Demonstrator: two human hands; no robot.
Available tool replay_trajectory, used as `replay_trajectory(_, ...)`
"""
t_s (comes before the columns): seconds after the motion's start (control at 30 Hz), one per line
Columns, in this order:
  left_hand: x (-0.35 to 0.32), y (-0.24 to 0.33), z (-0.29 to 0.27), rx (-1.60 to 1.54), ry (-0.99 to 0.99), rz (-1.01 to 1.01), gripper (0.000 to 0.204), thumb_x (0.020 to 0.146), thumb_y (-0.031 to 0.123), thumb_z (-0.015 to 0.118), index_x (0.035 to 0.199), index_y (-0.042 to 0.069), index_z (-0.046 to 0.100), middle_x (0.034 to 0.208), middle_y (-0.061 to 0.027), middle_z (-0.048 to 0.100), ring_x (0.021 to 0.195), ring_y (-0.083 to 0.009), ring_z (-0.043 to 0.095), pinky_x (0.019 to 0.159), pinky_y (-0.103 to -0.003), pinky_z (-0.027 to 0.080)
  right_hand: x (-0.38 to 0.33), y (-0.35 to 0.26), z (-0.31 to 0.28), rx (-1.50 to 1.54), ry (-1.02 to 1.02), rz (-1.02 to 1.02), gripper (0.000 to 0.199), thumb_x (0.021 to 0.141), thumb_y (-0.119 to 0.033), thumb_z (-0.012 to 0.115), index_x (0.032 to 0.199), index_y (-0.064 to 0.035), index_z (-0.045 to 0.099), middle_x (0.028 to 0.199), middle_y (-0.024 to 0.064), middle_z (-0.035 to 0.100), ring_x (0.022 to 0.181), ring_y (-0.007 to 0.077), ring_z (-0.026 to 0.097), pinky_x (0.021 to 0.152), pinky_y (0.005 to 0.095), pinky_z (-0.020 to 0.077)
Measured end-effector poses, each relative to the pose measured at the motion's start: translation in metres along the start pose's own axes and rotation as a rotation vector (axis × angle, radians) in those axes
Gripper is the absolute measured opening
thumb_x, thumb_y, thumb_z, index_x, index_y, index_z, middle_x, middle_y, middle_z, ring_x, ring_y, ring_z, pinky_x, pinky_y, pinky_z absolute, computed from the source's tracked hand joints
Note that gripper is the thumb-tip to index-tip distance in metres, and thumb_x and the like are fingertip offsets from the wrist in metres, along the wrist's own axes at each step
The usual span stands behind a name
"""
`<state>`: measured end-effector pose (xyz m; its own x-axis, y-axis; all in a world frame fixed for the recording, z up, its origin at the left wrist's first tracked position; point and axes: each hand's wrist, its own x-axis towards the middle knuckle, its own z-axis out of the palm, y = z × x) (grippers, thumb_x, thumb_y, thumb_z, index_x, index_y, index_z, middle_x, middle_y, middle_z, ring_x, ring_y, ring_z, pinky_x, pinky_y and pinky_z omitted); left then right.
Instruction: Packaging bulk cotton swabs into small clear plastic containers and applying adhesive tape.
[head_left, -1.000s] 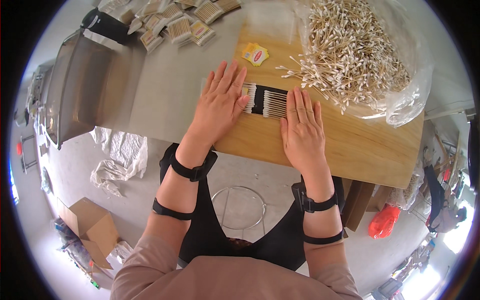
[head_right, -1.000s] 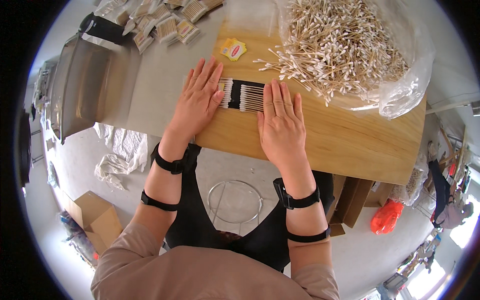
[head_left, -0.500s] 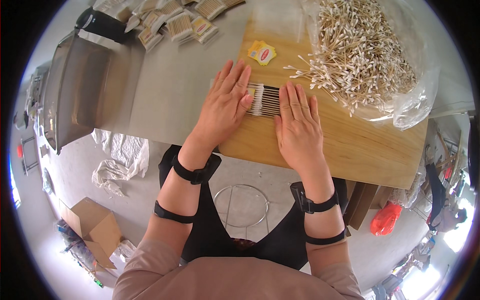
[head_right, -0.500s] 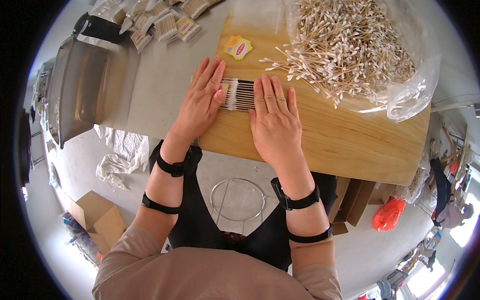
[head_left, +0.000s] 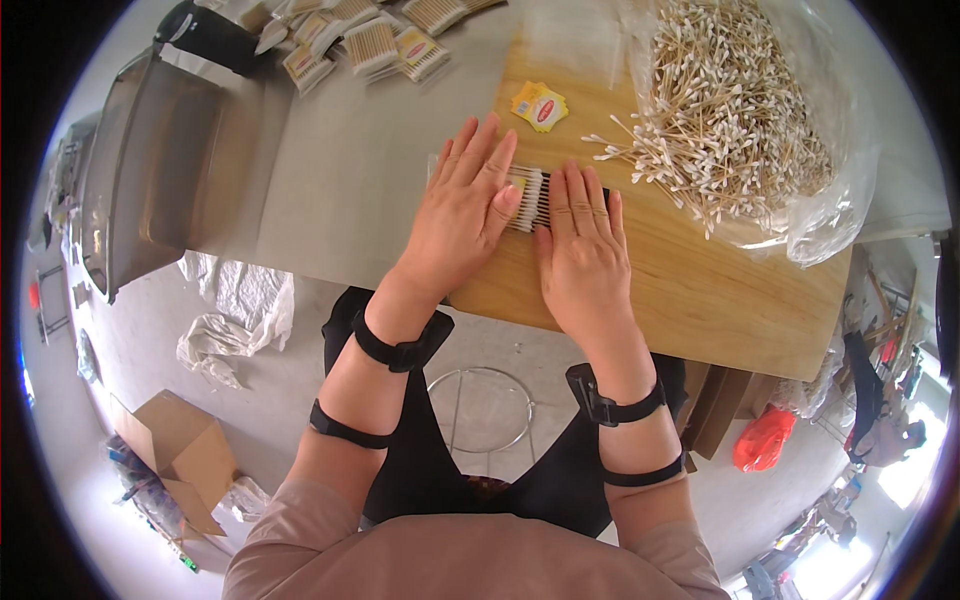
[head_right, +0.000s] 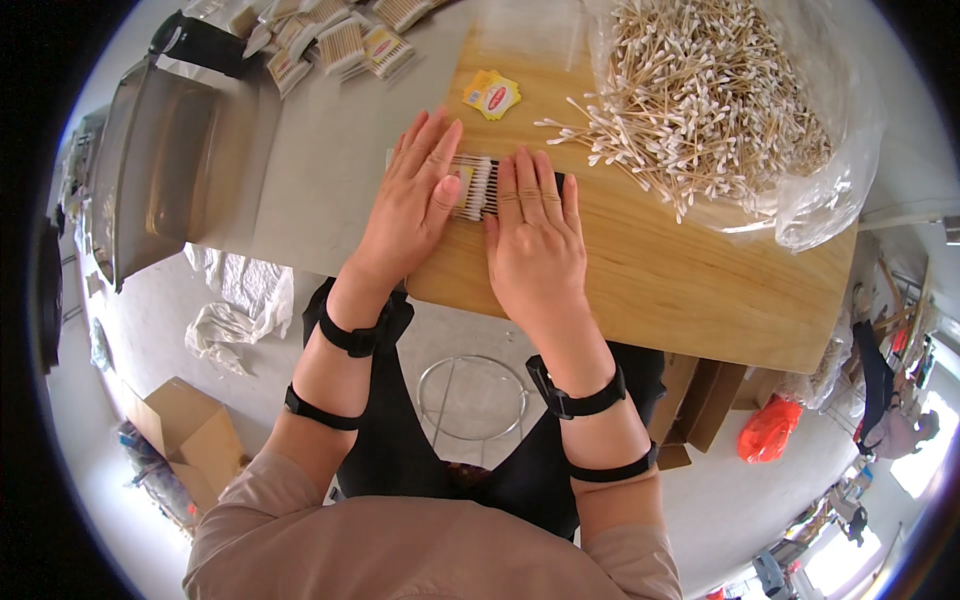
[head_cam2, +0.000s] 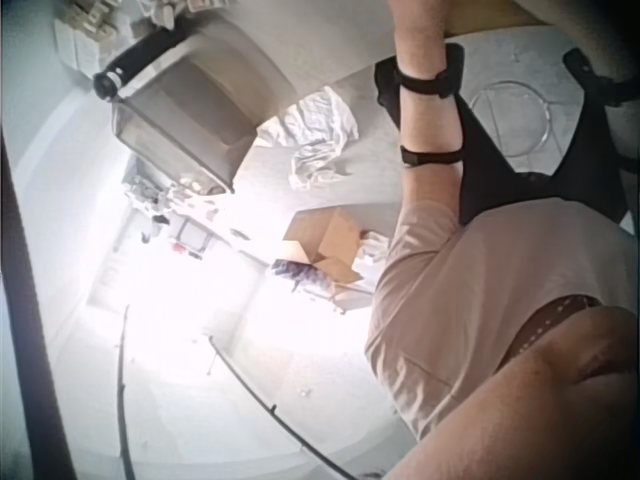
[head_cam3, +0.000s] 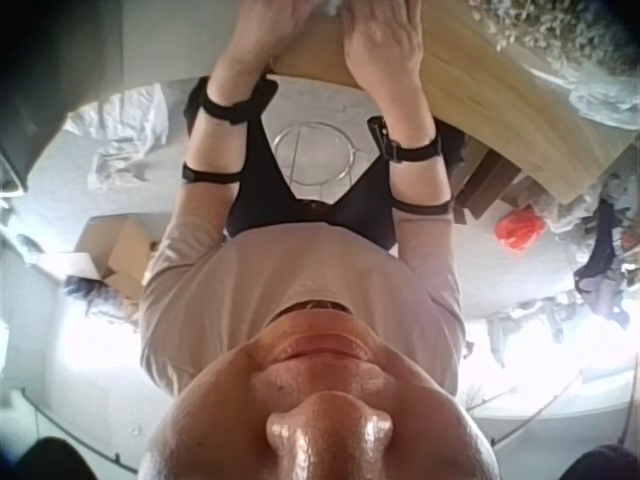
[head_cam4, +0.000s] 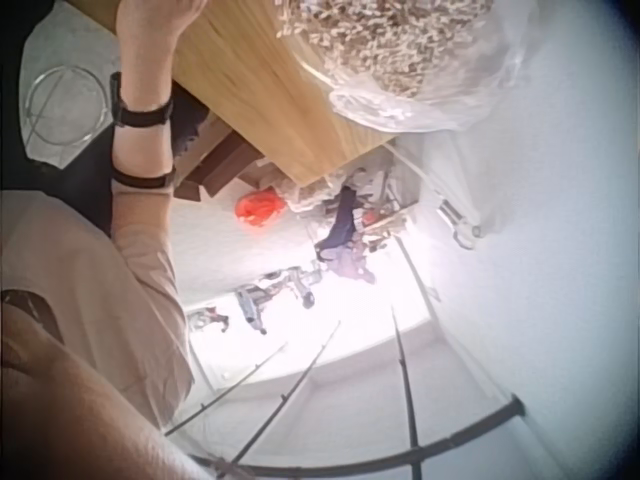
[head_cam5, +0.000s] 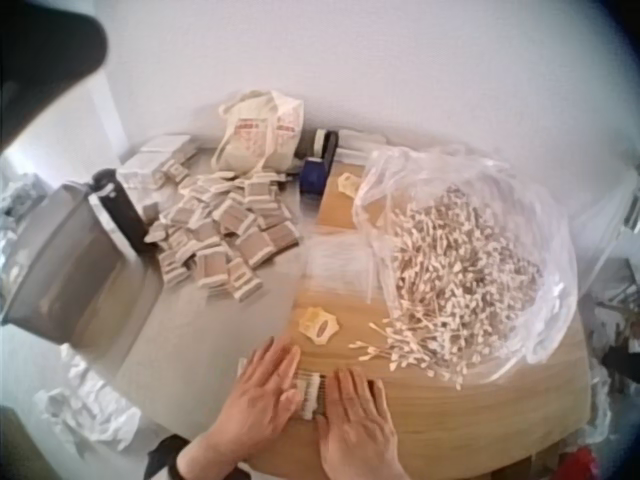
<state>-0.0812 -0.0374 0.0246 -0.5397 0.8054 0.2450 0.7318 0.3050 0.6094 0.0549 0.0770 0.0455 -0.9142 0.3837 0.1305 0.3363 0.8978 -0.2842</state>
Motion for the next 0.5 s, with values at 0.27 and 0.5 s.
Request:
replay_trajectory(0.27,0.004,0.003,-0.008,-1.080,0.230,-0.285,0.064,0.109,0.043,0.022,0.147,-0.007,0.035,0.157,-0.0200,0.032,0.147,-0.0294,0.028,0.121,-0.041,0.021,0.012,0.005,0.003,0.868,0.229,0.165,0.046,0.106,-0.020,0.044,0.144,0.0042,0.040,0.144,0.0217,0.049,0.135,0.0348,0.046,0.110,0.0382,0.0372)
replay_trajectory(0.5,0.009,0.006,-0.009,-1.424,0.298,-0.371,0.068,0.108,0.046,0.017,0.146,-0.008,0.033,0.154,-0.0185,0.035,0.146,-0.0290,0.029,0.122,-0.039,0.020,0.019,-0.008,0.006,1.019,0.260,0.231,0.051,0.109,-0.032,0.031,0.144,0.0040,0.042,0.142,0.0188,0.051,0.129,0.0289,0.049,0.111,0.0362,0.0341)
